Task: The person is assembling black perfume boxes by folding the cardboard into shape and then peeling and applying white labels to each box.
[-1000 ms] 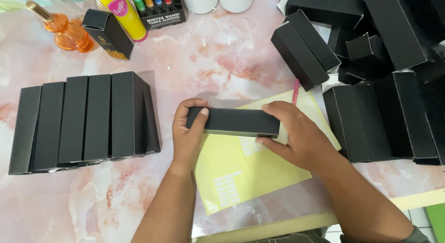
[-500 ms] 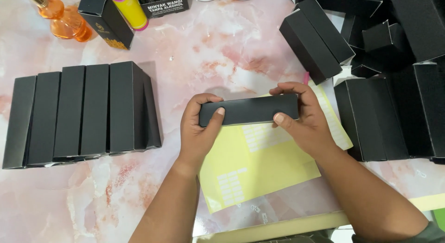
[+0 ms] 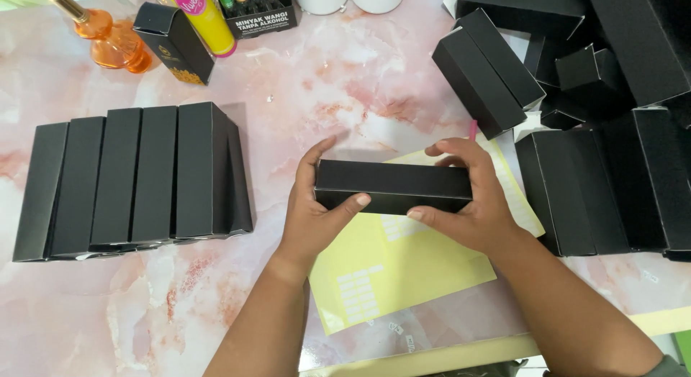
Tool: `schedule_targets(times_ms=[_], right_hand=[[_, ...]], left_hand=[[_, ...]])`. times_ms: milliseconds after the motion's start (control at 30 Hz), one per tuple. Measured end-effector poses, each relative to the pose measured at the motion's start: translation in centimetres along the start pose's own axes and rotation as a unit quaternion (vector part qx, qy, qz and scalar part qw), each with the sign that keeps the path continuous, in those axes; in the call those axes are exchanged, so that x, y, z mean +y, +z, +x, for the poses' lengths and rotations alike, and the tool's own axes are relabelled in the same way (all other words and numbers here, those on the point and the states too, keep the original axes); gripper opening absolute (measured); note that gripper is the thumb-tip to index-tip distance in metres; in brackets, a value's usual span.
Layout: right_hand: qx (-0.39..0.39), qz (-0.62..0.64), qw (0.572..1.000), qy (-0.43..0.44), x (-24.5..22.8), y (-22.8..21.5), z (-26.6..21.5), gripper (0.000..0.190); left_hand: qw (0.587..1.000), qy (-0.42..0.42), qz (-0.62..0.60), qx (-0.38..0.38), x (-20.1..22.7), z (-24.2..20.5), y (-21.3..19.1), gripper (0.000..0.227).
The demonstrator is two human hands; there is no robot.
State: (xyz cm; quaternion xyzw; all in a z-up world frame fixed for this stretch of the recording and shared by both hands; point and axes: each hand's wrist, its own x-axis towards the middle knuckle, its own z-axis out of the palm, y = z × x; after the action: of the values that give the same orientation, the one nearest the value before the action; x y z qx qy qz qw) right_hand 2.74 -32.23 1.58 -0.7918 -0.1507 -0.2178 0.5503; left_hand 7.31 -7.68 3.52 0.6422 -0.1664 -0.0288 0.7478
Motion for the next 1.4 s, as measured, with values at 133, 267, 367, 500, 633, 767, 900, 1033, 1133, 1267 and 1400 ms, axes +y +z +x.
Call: schedule_targets(times_ms=[133, 267, 367, 500, 633, 767, 900, 1033, 1133, 1267, 1400], right_hand=[[-0.024, 0.0, 1.0, 0.0, -0.8, -0.4, 0.5, 0.029], [-0.027, 0.033, 0.998, 0.051, -0.3, -1.0, 0.5, 0.021], [-0.033, 0.045, 0.997, 0.058, -0.5, -1.3, 0.7, 0.018], [-0.028, 0.053, 0.996, 0.071, -0.1, -1.5, 0.7, 0.019], [0.011, 0.043, 0.994, 0.099, -1.0, -0.9, 1.1, 0.042], [0.052, 0.142, 0.948, 0.28, -1.7, -0.6, 1.3, 0.028], [0.031, 0.107, 0.986, 0.124, 0.6, -1.6, 0.8, 0.016], [0.018, 0.112, 0.989, 0.091, -1.1, -1.4, 1.1, 0.021], [0.009, 0.123, 0.987, 0.103, -0.3, -1.4, 1.2, 0.039], [-0.02, 0.092, 0.992, 0.079, 0.4, -1.5, 0.5, 0.023], [-0.019, 0.102, 0.993, 0.051, 0.0, -1.6, 0.6, 0.019]], left_hand=[[0.997, 0.066, 0.038, 0.027, -1.4, -0.3, 0.6, 0.058], [0.998, 0.046, 0.034, -0.006, -1.2, -0.4, 0.5, 0.018], [0.999, 0.038, 0.016, -0.006, -1.5, -0.5, 0.6, 0.016], [0.999, 0.037, 0.021, 0.001, -1.2, -0.6, 0.9, 0.014], [0.998, 0.042, 0.035, 0.014, -0.8, -0.3, 0.8, 0.013], [0.997, 0.062, 0.034, -0.004, -1.0, -0.6, 0.9, 0.021], [0.994, -0.109, -0.018, -0.023, 0.9, -0.5, 1.3, 0.042], [0.995, -0.1, -0.02, -0.009, -0.5, -0.5, 0.4, 0.018], [1.0, -0.005, 0.009, -0.007, -1.5, -0.4, 0.4, 0.017], [0.997, 0.023, 0.068, 0.006, -2.0, -0.4, 0.7, 0.023], [0.998, 0.025, 0.061, 0.014, -1.7, -0.5, 0.8, 0.019]])
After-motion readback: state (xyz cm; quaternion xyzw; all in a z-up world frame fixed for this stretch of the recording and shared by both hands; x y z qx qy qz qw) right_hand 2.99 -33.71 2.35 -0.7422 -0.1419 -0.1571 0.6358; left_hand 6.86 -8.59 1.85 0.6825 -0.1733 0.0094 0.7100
